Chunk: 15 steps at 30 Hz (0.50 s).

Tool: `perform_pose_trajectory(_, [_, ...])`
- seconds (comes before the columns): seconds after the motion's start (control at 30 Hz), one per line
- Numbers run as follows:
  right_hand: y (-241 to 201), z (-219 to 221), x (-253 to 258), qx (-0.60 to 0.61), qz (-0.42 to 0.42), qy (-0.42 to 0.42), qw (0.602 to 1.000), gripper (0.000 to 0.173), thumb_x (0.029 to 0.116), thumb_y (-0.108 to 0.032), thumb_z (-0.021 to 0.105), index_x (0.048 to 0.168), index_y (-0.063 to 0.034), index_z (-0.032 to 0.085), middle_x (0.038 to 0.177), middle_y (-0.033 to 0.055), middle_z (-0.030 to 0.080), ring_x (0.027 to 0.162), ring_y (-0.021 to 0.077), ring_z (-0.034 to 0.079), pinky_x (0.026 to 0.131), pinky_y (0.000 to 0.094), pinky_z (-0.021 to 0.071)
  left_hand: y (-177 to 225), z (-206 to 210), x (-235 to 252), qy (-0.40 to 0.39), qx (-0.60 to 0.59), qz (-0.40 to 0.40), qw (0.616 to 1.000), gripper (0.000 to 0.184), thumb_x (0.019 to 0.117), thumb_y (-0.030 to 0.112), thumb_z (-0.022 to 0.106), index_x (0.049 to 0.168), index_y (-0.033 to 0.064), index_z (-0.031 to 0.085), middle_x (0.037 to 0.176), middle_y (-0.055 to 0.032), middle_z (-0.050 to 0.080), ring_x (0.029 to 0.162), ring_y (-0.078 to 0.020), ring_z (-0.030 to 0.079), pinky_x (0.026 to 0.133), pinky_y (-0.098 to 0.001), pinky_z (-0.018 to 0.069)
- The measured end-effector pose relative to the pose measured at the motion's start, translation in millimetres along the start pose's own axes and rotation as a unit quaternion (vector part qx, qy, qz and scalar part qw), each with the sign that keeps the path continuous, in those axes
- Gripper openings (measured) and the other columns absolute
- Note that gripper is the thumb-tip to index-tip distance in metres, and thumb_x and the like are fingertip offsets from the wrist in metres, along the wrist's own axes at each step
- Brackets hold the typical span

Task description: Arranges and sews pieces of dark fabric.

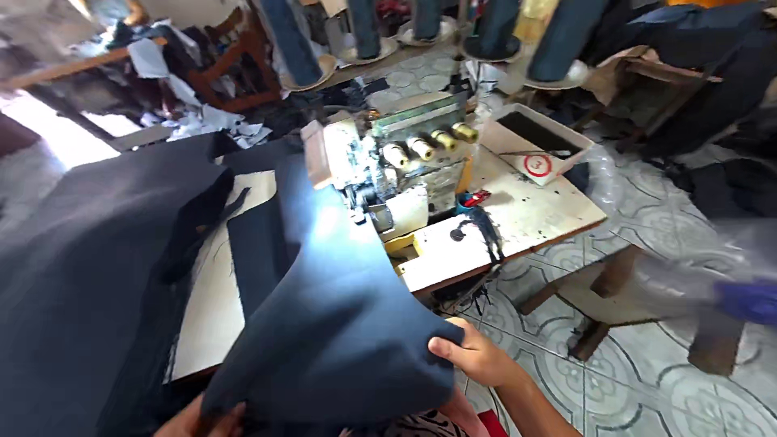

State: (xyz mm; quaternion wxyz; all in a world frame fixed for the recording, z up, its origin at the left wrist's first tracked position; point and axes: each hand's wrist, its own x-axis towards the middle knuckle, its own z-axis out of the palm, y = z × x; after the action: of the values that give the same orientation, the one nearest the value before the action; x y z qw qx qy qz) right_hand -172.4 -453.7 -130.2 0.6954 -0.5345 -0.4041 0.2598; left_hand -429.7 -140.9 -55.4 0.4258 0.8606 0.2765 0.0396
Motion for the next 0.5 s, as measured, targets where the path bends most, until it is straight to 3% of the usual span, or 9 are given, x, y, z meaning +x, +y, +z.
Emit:
perform_pose_trajectory(0.07, [6.9,6.2,10.5,0.057,0.040,0.031,0.997,0.022,0.1029,-0.039,0.058,0.096,-0.0223,0.070,0.080,-0.0171,0.069,0.068,-0.0092,0.061,0.061,0.0126,0.0519,28.7,-19.5,10.0,0.045,0.075,0.005,0.996,0.030,0.0981,0.014,0.063,0.116,-0.0103,0.063,0.085,-0.0117,0.072,0.070,-0.0134,0.070,0.069,-0.0388,0.0615])
perform_pose_trajectory(0.17, [16.5,18.2,36.2,0.166,0.051,0.061,0.983,0.016,0.1011,-0.038,0.062,0.100,-0.0258,0.071,0.080,-0.0146,0.070,0.063,-0.0071,0.060,0.057,0.0129,0.0494,54.4,-51.3,53.2,0.107,0.183,0.041,0.976,0.036,0.0993,0.026,0.062,0.118,-0.0041,0.065,0.087,-0.0167,0.072,0.071,-0.0245,0.070,0.068,-0.0509,0.0596])
perform_pose_trajectory(0.23, [17.3,29.7,55.1,0.233,0.062,0.093,0.966,0.010,0.1023,-0.028,0.059,0.102,-0.0215,0.067,0.078,-0.0116,0.069,0.059,-0.0059,0.056,0.054,0.0130,0.0466,65.0,-73.3,100.3,0.146,0.260,0.090,0.950,0.037,0.0979,0.033,0.061,0.109,-0.0007,0.069,0.082,-0.0190,0.070,0.070,-0.0341,0.069,0.066,-0.0623,0.0552])
perform_pose_trajectory(0.3, [11.7,41.6,75.8,0.289,0.091,0.141,0.943,0.014,0.1031,-0.015,0.048,0.102,-0.0150,0.062,0.072,-0.0077,0.066,0.053,-0.0037,0.052,0.051,0.0135,0.0438,94.6,-87.9,147.9,0.150,0.313,0.121,0.930,0.028,0.0980,0.024,0.065,0.103,-0.0034,0.068,0.083,-0.0251,0.069,0.076,-0.0471,0.068,0.070,-0.0746,0.0485])
perform_pose_trajectory(0.37, [3.1,51.7,98.1,0.329,0.117,0.194,0.917,0.019,0.1065,-0.011,0.039,0.103,-0.0104,0.057,0.069,-0.0044,0.063,0.051,-0.0010,0.050,0.050,0.0150,0.0440,135.9,-91.0,192.0,0.136,0.346,0.114,0.921,0.026,0.1008,0.020,0.065,0.100,-0.0061,0.067,0.085,-0.0295,0.068,0.082,-0.0531,0.066,0.076,-0.0787,0.0446])
perform_pose_trajectory(0.43, [-1.5,59.6,119.7,0.350,0.128,0.235,0.898,0.022,0.1096,-0.012,0.035,0.104,-0.0072,0.055,0.068,-0.0022,0.059,0.050,0.0016,0.049,0.049,0.0169,0.0428,167.8,-87.9,233.2,0.126,0.365,0.101,0.917,0.032,0.1040,0.024,0.061,0.102,-0.0076,0.067,0.092,-0.0338,0.067,0.091,-0.0572,0.065,0.081,-0.0805,0.0423])
perform_pose_trajectory(0.5, [-4.6,67.4,137.1,0.343,0.125,0.256,0.895,0.026,0.1111,-0.014,0.033,0.099,-0.0054,0.054,0.064,-0.0012,0.059,0.050,0.0032,0.052,0.050,0.0176,0.0455,188.5,-80.2,267.2,0.140,0.358,0.096,0.918,0.038,0.1061,0.028,0.056,0.112,-0.0092,0.065,0.106,-0.0384,0.065,0.105,-0.0605,0.062,0.090,-0.0811,0.0398])
